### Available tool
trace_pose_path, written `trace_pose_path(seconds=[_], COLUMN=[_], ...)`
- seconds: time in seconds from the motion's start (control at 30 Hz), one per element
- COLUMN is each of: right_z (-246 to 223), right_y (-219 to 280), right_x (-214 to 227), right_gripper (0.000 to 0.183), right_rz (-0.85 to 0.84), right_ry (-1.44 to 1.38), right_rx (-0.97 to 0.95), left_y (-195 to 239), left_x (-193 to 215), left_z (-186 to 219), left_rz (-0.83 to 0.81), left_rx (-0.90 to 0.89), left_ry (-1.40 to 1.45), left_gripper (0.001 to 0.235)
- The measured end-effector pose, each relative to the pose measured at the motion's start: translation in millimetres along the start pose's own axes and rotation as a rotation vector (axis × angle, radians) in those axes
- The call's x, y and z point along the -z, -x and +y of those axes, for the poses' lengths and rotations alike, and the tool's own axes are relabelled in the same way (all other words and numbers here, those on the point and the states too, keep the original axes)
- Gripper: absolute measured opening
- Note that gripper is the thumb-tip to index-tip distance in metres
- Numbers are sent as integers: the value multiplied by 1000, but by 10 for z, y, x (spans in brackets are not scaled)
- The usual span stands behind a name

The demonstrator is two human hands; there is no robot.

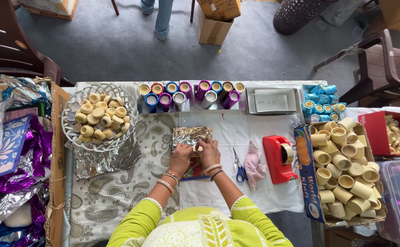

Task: The person wraps small beige cylindrical objects with shiny metallic foil. They pick up a cylinder, place it on a sheet of foil, roll the foil around it, and secure it with tape. The finished wrapped cylinders are placed in a row on the table.

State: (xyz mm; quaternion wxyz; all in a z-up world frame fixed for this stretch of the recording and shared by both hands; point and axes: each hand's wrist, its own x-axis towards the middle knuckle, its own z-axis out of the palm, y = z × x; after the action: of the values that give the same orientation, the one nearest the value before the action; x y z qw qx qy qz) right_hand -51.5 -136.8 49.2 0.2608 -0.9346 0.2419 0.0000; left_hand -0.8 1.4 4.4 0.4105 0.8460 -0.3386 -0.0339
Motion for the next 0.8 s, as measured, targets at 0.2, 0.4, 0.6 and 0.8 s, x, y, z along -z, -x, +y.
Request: trace_pose_path(seconds=[0.2,0.4,0.6,0.8], right_z=[261,423,500,385], right_y=[-75,-34,329,314], right_x=[-15,-21,-133,-106], right_gripper=[15,16,45,49], right_rz=[-25,107,159,64], right_ry=[-67,25,213,296], right_rx=[-58,22,510,494], left_y=[-39,-29,-38,-27], left_x=[28,27,17,16], left_z=[8,19,-11,2], left_rz=[-43,-46,-38,-38], left_rx=[32,35,25,20], left_ry=[-21,-13,-22,-7], left_gripper=[6,6,6,7])
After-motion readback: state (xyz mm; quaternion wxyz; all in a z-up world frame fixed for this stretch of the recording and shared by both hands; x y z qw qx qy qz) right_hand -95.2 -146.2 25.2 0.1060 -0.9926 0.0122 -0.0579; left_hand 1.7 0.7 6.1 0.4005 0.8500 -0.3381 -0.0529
